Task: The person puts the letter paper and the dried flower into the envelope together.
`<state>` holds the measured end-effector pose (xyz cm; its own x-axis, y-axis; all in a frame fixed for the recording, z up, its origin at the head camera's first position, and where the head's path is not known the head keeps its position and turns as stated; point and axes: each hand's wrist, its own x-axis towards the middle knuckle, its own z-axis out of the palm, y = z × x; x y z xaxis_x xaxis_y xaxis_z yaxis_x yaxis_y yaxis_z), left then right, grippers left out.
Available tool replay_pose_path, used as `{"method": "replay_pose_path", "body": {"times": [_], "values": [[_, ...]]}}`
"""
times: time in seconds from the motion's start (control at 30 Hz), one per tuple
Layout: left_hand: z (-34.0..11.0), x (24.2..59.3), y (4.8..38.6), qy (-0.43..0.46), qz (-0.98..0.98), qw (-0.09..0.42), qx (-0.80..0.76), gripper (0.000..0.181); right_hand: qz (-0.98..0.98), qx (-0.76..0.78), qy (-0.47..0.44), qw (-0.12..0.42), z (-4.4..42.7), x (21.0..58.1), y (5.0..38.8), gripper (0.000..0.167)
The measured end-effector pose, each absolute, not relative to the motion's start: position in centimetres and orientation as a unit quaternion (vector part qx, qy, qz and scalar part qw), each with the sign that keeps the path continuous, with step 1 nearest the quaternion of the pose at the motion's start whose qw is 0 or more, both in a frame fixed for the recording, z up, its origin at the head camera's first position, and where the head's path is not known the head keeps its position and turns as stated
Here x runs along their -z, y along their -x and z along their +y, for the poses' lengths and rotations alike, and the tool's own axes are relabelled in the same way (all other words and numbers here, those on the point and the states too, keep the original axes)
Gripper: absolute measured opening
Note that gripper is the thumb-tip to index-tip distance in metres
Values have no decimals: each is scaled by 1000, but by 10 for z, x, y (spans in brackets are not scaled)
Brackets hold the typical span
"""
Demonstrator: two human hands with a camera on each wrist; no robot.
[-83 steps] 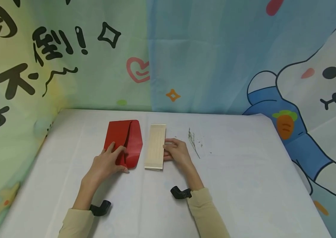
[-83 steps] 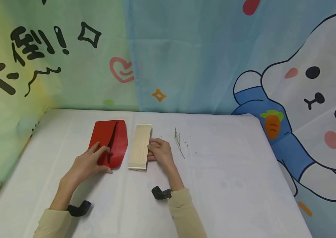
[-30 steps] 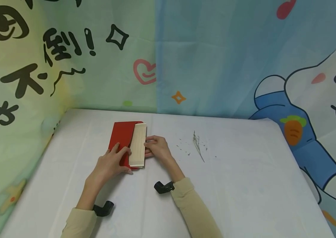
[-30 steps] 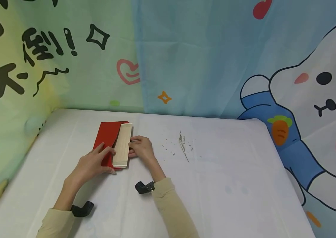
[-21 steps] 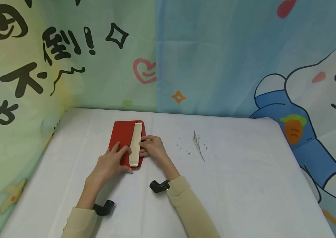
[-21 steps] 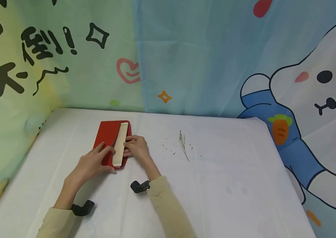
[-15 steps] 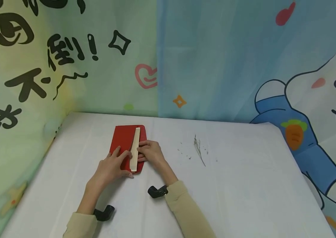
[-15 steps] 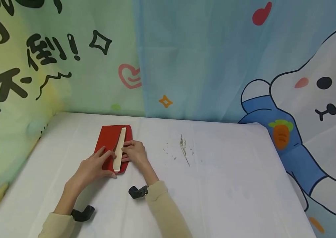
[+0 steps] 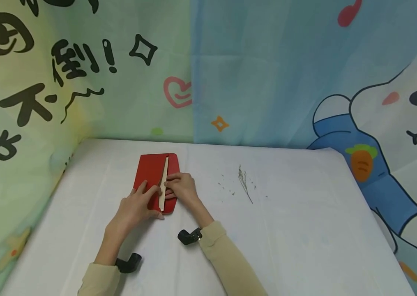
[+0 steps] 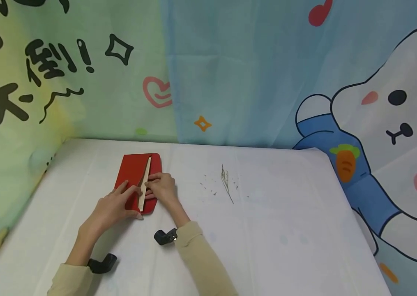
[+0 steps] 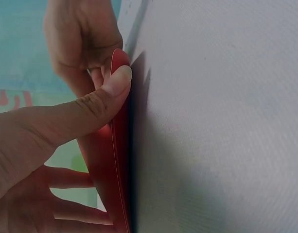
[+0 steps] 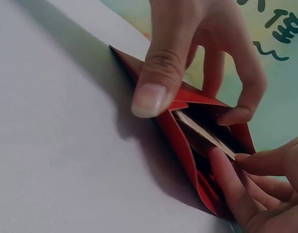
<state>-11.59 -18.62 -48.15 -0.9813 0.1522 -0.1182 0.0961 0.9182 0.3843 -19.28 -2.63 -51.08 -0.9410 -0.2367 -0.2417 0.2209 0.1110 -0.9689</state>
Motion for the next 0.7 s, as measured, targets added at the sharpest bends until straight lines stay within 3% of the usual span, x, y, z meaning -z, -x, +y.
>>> {"method": "replay_pose_path", "body": {"times": [0.7], "values": [[-187,480,115,-60,975,77,-199,77,761,632,9,148,-43,508,190,22]]}}
